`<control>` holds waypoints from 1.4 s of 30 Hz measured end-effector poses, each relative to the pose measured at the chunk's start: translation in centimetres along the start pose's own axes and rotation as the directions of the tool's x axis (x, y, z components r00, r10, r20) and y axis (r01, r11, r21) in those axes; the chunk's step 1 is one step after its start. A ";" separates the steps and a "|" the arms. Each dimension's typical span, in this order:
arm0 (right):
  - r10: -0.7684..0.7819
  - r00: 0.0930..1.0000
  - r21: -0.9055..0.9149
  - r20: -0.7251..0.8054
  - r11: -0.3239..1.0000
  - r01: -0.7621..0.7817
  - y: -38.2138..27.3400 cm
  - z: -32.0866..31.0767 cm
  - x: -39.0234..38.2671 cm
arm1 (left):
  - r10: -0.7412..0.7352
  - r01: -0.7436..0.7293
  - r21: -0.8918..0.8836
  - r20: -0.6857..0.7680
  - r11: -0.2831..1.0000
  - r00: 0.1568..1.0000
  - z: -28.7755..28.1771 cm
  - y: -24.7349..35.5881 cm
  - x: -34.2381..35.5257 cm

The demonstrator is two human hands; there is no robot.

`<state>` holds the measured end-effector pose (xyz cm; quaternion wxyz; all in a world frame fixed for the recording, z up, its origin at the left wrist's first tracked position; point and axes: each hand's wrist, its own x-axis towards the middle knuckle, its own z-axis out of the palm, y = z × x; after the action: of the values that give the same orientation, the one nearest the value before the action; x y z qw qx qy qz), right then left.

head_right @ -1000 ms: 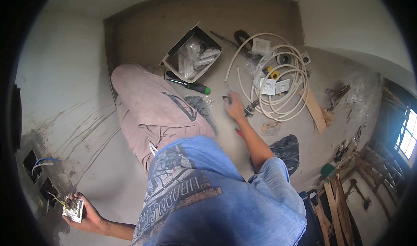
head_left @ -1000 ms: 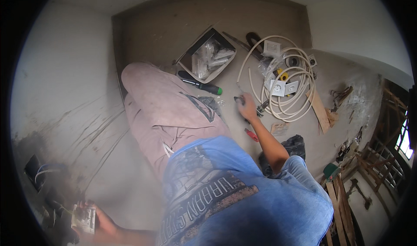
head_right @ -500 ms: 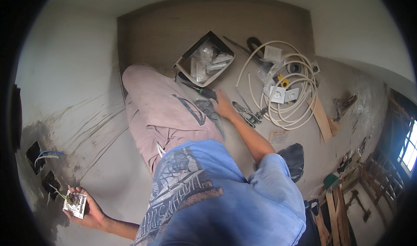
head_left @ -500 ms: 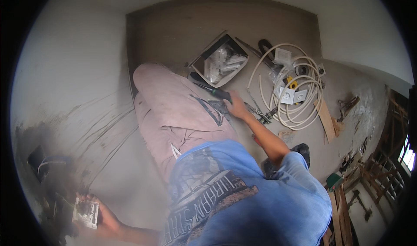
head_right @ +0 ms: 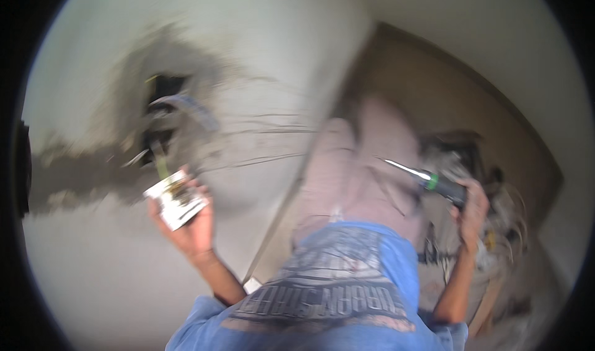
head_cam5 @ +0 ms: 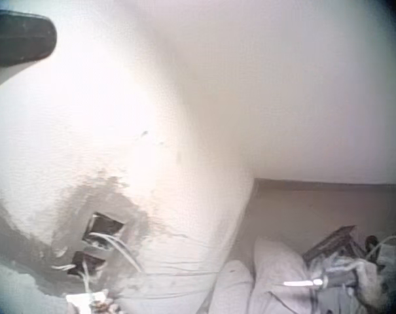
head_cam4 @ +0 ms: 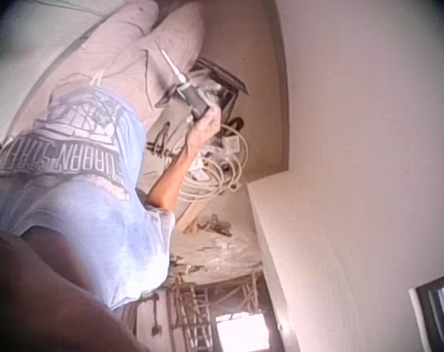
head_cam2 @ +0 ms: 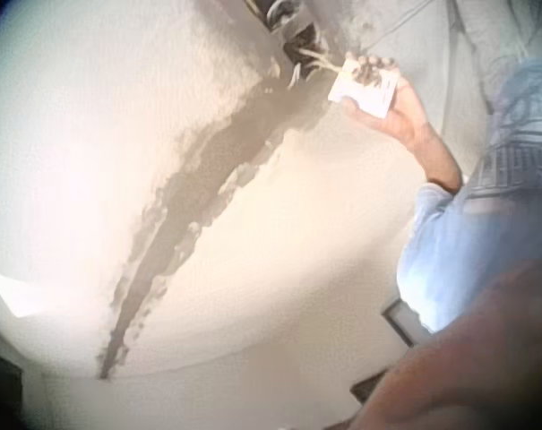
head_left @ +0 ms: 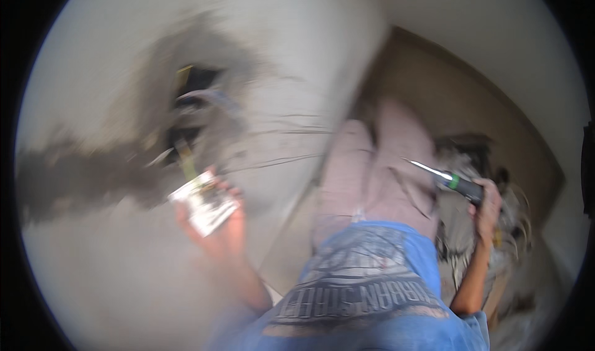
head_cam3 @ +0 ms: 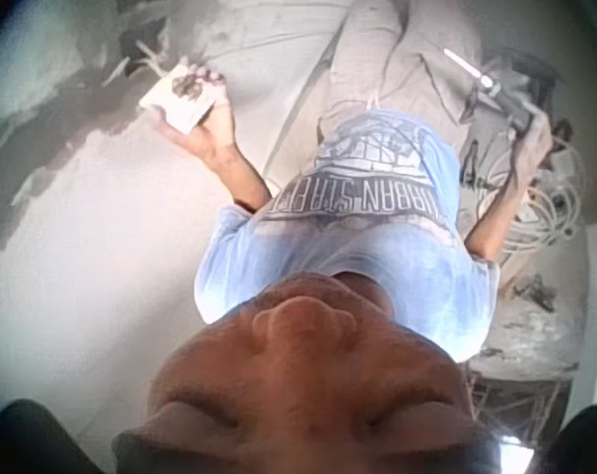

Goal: The person prepares wires in an electrical wall box using pliers, then connects the wires to the back of an electrical switch by hand and secures them using a screwdriver.

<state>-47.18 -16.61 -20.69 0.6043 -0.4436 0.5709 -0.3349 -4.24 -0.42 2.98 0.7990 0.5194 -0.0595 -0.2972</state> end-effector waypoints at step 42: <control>-0.872 0.022 0.846 0.490 0.481 0.231 -22.4 29.7 10.3 | -0.050 0.030 -0.187 -0.100 0.982 0.994 1.0 1.3 -2.1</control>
<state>-14.31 -30.01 -5.49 0.7005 -0.5446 -0.2464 -0.3898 -5.83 0.30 5.00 0.8397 0.4587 0.0204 -0.2900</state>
